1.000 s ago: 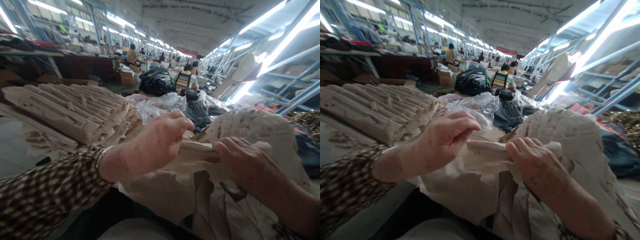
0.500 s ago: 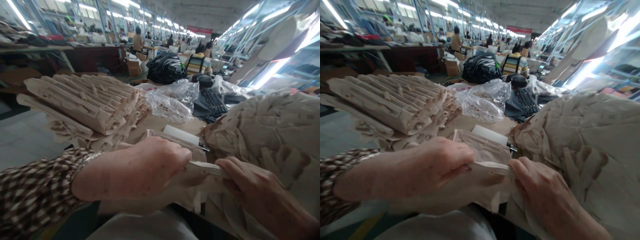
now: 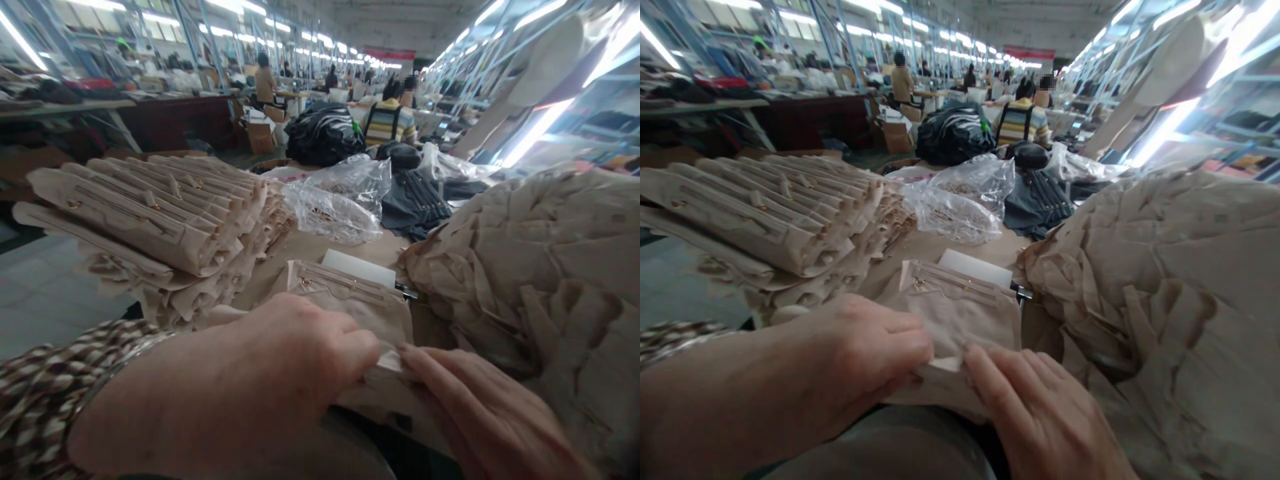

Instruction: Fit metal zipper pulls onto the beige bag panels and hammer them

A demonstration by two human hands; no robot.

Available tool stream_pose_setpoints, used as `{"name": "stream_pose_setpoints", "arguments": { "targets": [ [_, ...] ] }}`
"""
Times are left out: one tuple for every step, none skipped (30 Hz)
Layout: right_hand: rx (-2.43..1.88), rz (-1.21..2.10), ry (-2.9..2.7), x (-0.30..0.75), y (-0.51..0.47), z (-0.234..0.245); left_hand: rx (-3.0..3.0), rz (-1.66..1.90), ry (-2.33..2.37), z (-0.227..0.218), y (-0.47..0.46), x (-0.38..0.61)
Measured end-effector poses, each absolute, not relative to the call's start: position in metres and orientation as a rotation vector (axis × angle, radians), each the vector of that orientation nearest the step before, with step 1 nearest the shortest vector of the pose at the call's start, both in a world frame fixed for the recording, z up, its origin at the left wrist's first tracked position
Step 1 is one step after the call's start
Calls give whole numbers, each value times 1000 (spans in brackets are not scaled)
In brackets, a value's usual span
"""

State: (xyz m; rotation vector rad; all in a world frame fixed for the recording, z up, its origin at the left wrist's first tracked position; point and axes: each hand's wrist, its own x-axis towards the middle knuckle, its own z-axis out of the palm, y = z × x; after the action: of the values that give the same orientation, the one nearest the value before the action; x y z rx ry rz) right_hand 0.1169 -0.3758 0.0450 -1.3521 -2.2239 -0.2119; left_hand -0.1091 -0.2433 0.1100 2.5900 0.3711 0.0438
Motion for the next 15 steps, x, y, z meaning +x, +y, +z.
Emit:
{"name": "stream_pose_setpoints", "arguments": {
  "targets": [
    [-1406, -131, -2180, 114, -370, 43, 2627, 28, 397, 111, -243, -112],
    [-1479, -35, -2121, 116, -365, 40, 2666, 13, 424, 110, -242, -114],
    [-1554, 66, -2059, 121, -361, 36, 2694, 2, 451, 108, -240, -117],
    [-1611, 154, -1998, 128, -359, 32, 2708, 9, 467, 104, -238, -120],
    [-1655, 222, -1941, 136, -358, 27, 2708, 28, 478, 100, -236, -122],
    [-1687, 266, -1894, 144, -358, 23, 2702, 53, 482, 95, -233, -123],
    [-1707, 280, -1859, 152, -359, 19, 2696, 79, 476, 91, -232, -124],
    [-1726, 258, -1830, 158, -361, 17, 2690, 90, 472, 88, -231, -124],
    [-1754, 199, -1804, 163, -364, 17, 2681, 89, 479, 85, -231, -123],
    [-1786, 118, -1784, 166, -367, 18, 2665, 84, 483, 85, -232, -123],
    [-1812, 32, -1781, 167, -371, 21, 2639, 68, 492, 85, -234, -123],
    [-1807, -46, -1811, 165, -374, 25, 2611, 54, 497, 87, -237, -124],
    [-1754, -105, -1900, 160, -378, 30, 2586, 41, 500, 90, -239, -124],
    [-1660, -142, -2024, 154, -380, 35, 2567, 38, 492, 94, -241, -125],
    [-1547, -155, -2148, 146, -381, 39, 2560, 44, 461, 98, -243, -125]
  ]
}}
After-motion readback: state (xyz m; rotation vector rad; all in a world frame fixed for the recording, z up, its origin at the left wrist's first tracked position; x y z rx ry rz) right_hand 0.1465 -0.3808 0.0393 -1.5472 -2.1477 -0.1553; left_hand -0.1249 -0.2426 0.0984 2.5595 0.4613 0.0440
